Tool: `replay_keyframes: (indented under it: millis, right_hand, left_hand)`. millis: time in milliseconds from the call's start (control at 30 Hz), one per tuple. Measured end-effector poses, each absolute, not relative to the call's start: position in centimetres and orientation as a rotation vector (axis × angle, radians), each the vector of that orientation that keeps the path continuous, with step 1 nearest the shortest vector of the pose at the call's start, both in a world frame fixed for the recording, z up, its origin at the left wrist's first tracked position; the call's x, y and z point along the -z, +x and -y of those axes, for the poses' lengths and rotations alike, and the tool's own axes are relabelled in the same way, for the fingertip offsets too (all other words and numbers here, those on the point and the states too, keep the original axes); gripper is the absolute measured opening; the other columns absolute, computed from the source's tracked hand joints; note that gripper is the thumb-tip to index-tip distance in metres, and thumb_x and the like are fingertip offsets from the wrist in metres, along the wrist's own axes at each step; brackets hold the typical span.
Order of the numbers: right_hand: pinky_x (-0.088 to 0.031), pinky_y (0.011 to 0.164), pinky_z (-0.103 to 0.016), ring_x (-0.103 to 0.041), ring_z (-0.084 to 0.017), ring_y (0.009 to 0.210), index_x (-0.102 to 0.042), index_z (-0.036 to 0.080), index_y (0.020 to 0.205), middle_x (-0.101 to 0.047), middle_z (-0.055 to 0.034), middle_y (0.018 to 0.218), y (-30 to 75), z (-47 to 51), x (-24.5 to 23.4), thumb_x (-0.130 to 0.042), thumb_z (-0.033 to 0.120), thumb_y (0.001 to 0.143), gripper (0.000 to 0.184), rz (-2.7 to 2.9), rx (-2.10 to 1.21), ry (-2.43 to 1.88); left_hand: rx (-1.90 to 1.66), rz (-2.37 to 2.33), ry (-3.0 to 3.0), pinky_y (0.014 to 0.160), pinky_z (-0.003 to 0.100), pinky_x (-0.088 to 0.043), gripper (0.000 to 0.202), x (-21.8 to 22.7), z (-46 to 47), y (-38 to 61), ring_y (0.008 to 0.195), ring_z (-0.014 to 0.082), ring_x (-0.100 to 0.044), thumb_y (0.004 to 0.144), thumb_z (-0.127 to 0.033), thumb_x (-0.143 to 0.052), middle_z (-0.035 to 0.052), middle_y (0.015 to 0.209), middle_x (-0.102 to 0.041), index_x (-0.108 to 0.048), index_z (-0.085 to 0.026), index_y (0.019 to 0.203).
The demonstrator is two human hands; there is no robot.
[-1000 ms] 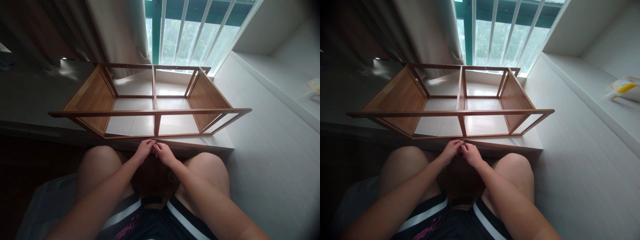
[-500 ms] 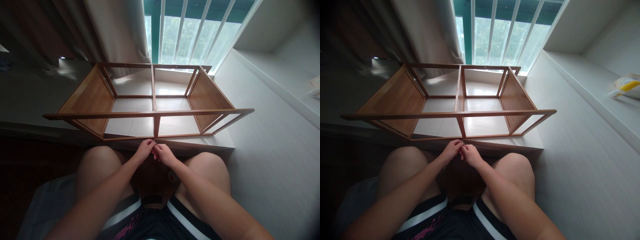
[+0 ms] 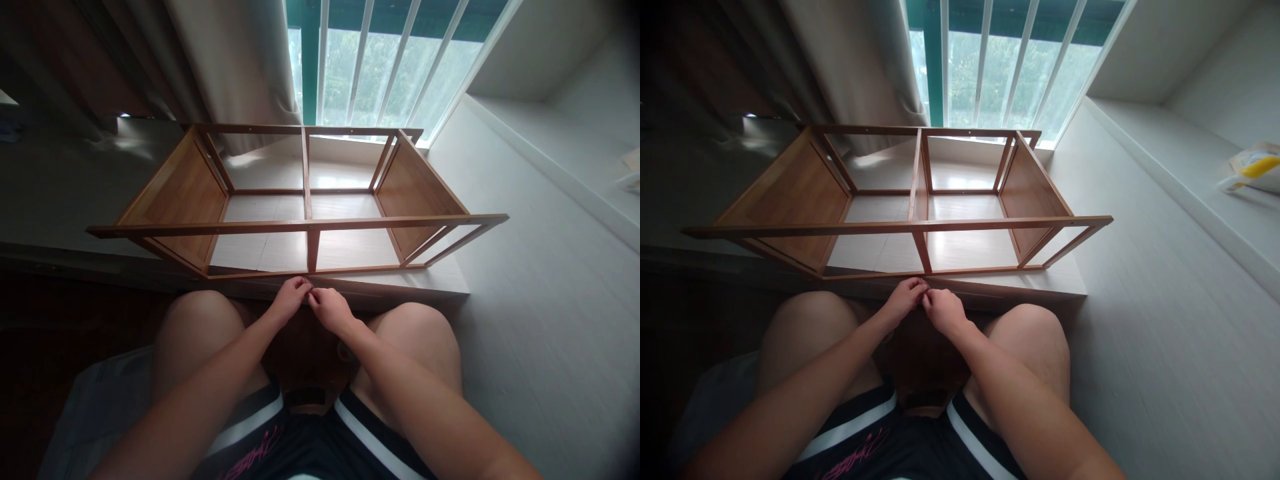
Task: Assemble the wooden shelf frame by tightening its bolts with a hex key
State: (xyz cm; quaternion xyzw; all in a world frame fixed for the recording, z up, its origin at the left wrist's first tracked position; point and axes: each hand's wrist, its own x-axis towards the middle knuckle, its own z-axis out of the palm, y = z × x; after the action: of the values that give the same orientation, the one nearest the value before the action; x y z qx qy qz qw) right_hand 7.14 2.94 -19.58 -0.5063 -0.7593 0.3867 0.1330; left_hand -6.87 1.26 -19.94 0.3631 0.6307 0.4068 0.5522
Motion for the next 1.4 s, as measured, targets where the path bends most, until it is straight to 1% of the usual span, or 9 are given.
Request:
replay_keyframes:
  millis: [200, 433, 567, 667, 800, 933, 1067, 1267, 1400]
  right_hand:
    - [-0.030, 0.052, -0.020, -0.045, -0.009, 0.052, -0.056, 0.014, 0.065, -0.052, -0.0009, 0.054, 6.7, -3.4, 19.7, -0.035, 0.039, 0.090, 0.041, 2.025, -1.517, -1.299]
    - [-0.033, 0.061, -0.021, -0.043, -0.009, 0.058, -0.058, 0.015, 0.068, -0.055, -0.0007, 0.062, 7.0, -2.8, 17.7, -0.043, 0.035, 0.088, 0.033, 2.083, -1.161, -1.121]
    - [-0.035, 0.062, -0.022, -0.046, -0.011, 0.061, -0.059, 0.015, 0.072, -0.058, -0.0021, 0.067, 7.1, -2.6, 15.9, -0.041, 0.038, 0.090, 0.035, 1.916, -1.220, -1.016]
    - [-0.038, 0.063, -0.022, -0.050, -0.011, 0.063, -0.060, 0.015, 0.073, -0.060, -0.0027, 0.070, 6.6, -2.4, 14.6, -0.041, 0.039, 0.091, 0.036, 1.802, -1.275, -0.901]
    - [-0.035, 0.061, -0.022, -0.046, -0.010, 0.060, -0.057, 0.015, 0.069, -0.055, -0.0009, 0.064, 5.9, -2.3, 12.6, -0.041, 0.037, 0.092, 0.035, 1.732, -1.228, -0.840]
    - [-0.030, 0.056, -0.022, -0.037, -0.008, 0.054, -0.044, 0.016, 0.058, -0.042, 0.0016, 0.054, 5.4, -2.5, 9.9, -0.040, 0.040, 0.092, 0.041, 1.646, -1.272, -0.907]
    - [-0.032, 0.057, -0.023, -0.038, -0.008, 0.054, -0.042, 0.017, 0.057, -0.043, 0.0014, 0.053, 5.2, -2.9, 7.6, -0.039, 0.043, 0.092, 0.044, 1.572, -1.356, -0.922]
    - [-0.034, 0.059, -0.024, -0.039, -0.009, 0.055, -0.043, 0.017, 0.054, -0.043, 0.0005, 0.053, 5.1, -3.1, 6.5, -0.040, 0.042, 0.091, 0.045, 1.594, -1.352, -0.926]
    - [-0.032, 0.055, -0.024, -0.037, -0.008, 0.051, -0.042, 0.016, 0.052, -0.042, 0.0005, 0.049, 4.9, -3.0, 5.9, -0.041, 0.042, 0.090, 0.046, 1.483, -1.479, -0.881]
  left_hand:
    - [-0.959, -1.501, 0.871, 0.049, 0.018, -0.026, 0.027, 20.0, -1.2, -6.9, 0.047, 0.0046, -0.034, 0.073, -0.042, -0.057, -0.0060, 0.047, -0.041, -0.057, -0.015, 0.068]
    - [-1.163, -1.391, 1.028, 0.058, 0.017, -0.034, 0.028, 17.2, -0.3, -6.5, 0.060, 0.0051, -0.042, 0.078, -0.042, -0.056, -0.0039, 0.062, -0.049, -0.053, -0.015, 0.069]
    - [-1.282, -1.362, 0.986, 0.058, 0.018, -0.037, 0.028, 15.2, 0.4, -6.2, 0.062, 0.0056, -0.045, 0.079, -0.043, -0.058, -0.0015, 0.072, -0.056, -0.060, -0.016, 0.082]
    - [-1.317, -1.377, 0.994, 0.055, 0.019, -0.036, 0.030, 13.9, 0.5, -6.1, 0.058, 0.0056, -0.043, 0.079, -0.045, -0.058, -0.0007, 0.070, -0.056, -0.062, -0.015, 0.084]
    - [-1.380, -1.410, 1.027, 0.053, 0.019, -0.037, 0.031, 12.5, -0.1, -6.2, 0.057, 0.0056, -0.042, 0.080, -0.047, -0.057, -0.0001, 0.074, -0.057, -0.060, -0.017, 0.089]
    - [-1.658, -1.584, 1.088, 0.069, 0.020, -0.044, 0.032, 11.4, -1.4, -6.9, 0.079, 0.0095, -0.054, 0.081, -0.045, -0.057, 0.0033, 0.096, -0.060, -0.053, -0.021, 0.102]
    - [-1.636, -1.503, 1.280, 0.087, 0.024, -0.043, 0.032, 11.1, -2.4, -7.6, 0.106, 0.0139, -0.055, 0.082, -0.040, -0.058, 0.0055, 0.115, -0.059, -0.055, -0.023, 0.109]
    - [-1.518, -1.390, 1.312, 0.090, 0.026, -0.044, 0.032, 11.4, -2.7, -8.2, 0.110, 0.0156, -0.056, 0.084, -0.036, -0.055, 0.0065, 0.118, -0.061, -0.058, -0.022, 0.112]
    - [-1.500, -1.362, 1.310, 0.091, 0.027, -0.044, 0.030, 11.5, -3.1, -8.6, 0.109, 0.0154, -0.056, 0.083, -0.035, -0.055, 0.0068, 0.117, -0.061, -0.058, -0.021, 0.110]
